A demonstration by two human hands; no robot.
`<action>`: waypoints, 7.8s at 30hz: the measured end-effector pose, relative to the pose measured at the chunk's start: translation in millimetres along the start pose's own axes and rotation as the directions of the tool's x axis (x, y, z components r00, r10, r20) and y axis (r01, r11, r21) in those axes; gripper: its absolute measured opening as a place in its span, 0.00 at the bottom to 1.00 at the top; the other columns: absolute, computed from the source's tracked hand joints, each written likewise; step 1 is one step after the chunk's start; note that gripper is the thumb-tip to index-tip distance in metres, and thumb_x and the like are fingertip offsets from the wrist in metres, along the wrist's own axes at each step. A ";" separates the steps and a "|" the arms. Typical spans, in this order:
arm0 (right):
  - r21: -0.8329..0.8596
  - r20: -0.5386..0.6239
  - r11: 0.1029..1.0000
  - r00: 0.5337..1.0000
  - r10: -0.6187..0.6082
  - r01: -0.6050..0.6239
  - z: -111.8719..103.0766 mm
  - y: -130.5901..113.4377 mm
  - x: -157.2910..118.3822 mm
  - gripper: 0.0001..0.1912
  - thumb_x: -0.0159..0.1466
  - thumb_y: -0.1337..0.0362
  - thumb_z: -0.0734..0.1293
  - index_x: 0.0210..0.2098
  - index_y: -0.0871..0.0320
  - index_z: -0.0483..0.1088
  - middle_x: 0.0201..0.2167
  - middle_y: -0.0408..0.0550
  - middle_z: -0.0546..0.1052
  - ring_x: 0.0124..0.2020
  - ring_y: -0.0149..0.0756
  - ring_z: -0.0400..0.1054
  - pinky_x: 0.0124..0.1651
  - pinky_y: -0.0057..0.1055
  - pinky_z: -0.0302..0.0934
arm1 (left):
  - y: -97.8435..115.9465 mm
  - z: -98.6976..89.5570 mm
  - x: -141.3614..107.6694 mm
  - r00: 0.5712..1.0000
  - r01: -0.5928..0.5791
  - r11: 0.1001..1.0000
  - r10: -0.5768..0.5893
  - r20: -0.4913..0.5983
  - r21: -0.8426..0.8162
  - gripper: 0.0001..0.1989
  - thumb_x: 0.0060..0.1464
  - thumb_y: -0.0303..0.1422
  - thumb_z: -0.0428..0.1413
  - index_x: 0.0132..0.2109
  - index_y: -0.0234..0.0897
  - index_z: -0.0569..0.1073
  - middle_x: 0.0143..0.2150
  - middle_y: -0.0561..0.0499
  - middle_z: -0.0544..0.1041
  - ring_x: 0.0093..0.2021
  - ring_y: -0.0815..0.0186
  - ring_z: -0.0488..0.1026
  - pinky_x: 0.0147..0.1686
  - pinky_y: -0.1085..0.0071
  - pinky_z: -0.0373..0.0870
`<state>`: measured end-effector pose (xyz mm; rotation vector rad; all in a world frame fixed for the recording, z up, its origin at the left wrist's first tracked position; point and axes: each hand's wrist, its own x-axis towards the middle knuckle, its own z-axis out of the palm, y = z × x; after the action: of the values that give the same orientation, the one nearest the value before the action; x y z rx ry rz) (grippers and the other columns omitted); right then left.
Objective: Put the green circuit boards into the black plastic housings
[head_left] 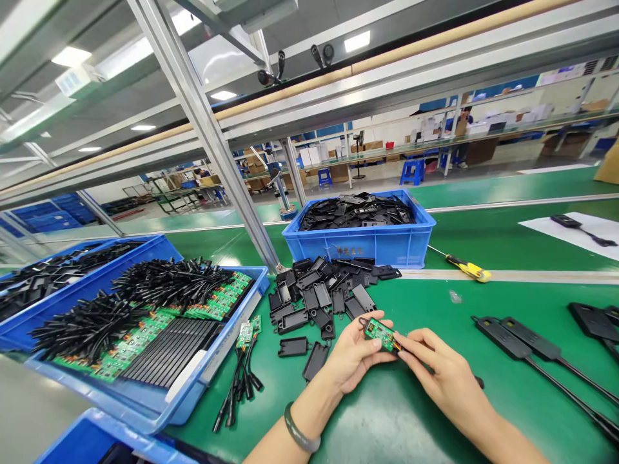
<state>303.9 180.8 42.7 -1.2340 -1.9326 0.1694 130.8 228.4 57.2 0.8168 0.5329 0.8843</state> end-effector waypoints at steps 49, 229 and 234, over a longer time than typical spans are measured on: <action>0.169 0.364 0.837 0.822 0.437 -0.520 7.6 -3.4 10.8 0.25 0.59 0.48 0.59 0.18 0.60 0.70 0.14 0.44 0.70 0.17 0.30 0.58 0.22 0.26 0.49 | -27.0 15.2 -0.8 0.895 -0.264 0.901 0.361 -0.262 0.343 0.13 0.55 0.40 0.53 0.42 0.38 0.61 0.39 0.45 0.77 0.38 0.62 0.76 0.38 0.67 0.71; 0.572 0.323 0.574 0.804 0.500 -0.586 5.3 13.1 19.8 0.22 0.61 0.43 0.59 0.35 0.57 0.64 0.23 0.40 0.67 0.22 0.30 0.60 0.25 0.27 0.55 | -25.4 8.6 2.4 0.997 0.062 0.893 -0.072 0.005 0.446 0.22 0.45 0.31 0.60 0.48 0.32 0.70 0.37 0.47 0.74 0.31 0.69 0.74 0.28 0.76 0.71; 0.607 0.392 0.520 0.796 0.462 -0.601 1.3 12.4 23.2 0.23 0.59 0.44 0.61 0.25 0.58 0.62 0.20 0.38 0.63 0.23 0.29 0.56 0.28 0.27 0.53 | -28.0 9.2 0.9 0.997 0.072 0.885 -0.083 0.002 0.460 0.21 0.43 0.30 0.59 0.48 0.33 0.70 0.36 0.47 0.74 0.31 0.68 0.75 0.30 0.74 0.72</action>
<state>307.3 206.2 48.7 -1.2294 -1.3010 1.2876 150.7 215.0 40.0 1.2266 0.7672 0.6793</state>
